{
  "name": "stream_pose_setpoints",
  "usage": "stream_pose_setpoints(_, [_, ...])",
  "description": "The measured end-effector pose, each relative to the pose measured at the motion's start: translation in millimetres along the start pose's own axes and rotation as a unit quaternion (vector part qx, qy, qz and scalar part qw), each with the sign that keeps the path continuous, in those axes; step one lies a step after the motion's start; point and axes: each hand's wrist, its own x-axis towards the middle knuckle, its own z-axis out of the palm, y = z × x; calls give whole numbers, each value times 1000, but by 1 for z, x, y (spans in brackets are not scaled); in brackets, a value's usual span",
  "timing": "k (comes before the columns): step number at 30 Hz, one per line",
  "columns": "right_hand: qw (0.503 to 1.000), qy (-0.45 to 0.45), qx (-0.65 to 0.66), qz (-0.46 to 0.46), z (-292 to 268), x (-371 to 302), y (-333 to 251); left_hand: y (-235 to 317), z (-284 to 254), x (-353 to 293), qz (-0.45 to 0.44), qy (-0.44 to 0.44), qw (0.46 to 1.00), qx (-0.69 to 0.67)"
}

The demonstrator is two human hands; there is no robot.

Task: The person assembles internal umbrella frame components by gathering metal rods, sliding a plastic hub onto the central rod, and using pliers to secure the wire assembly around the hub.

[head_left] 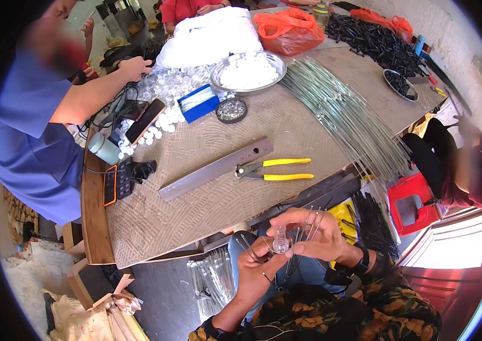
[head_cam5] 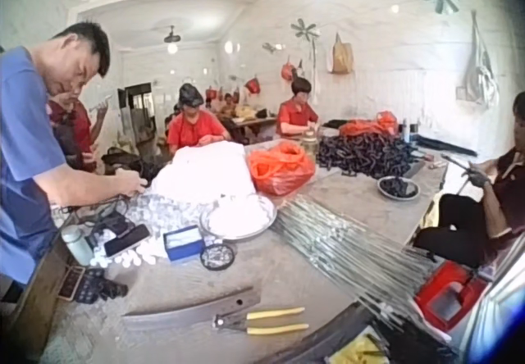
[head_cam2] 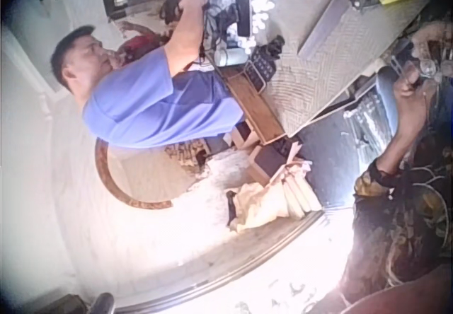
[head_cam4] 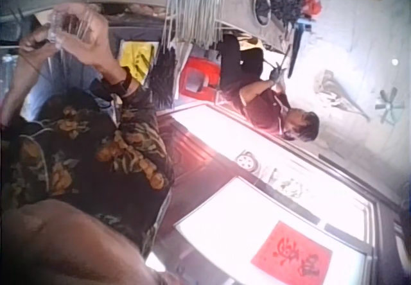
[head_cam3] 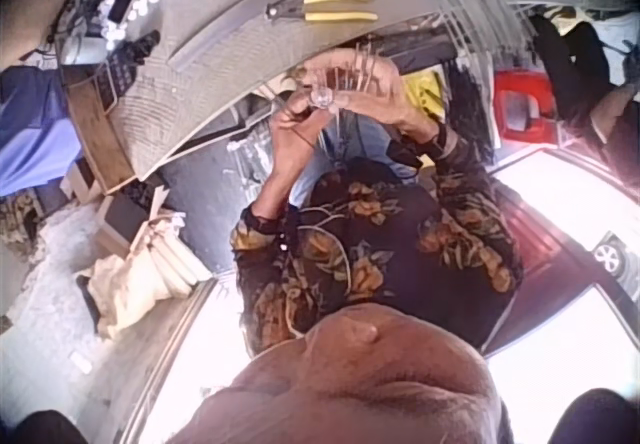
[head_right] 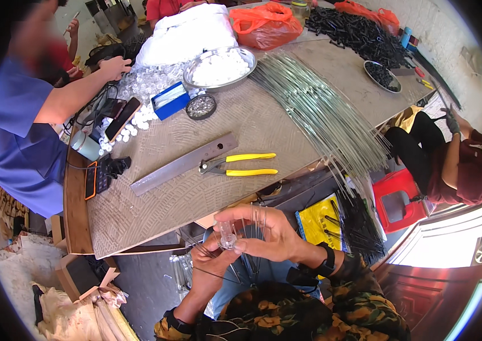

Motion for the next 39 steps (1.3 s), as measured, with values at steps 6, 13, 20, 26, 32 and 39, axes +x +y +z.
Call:
stream_pose_setpoints(6, [996, 61, -53, -25, 20, -3, -4, 0, -1, 0, 26, -1, 1000, -5])
stream_pose_setpoints(13, [987, 99, -129, 17, 24, -4, -4, 3, -6, -1, 19, -18, 1000, -7])
stream_pose_setpoints(20, [993, 47, -109, 25, 18, -4, -2, 17, -35, -3, -81, -96, 992, 3])
stream_pose_setpoints(26, [984, 2, -180, 0, 14, 0, -4, 5, -38, -3, -51, -86, 994, -51])
stream_pose_setpoints(32, [990, 35, -133, 13, 17, 0, -3, 6, -27, -5, -27, -39, 996, -80])
stream_pose_setpoints(39, [994, 37, -101, 3, 17, -1, 3, 1, -27, -10, -4, -30, 997, -65])
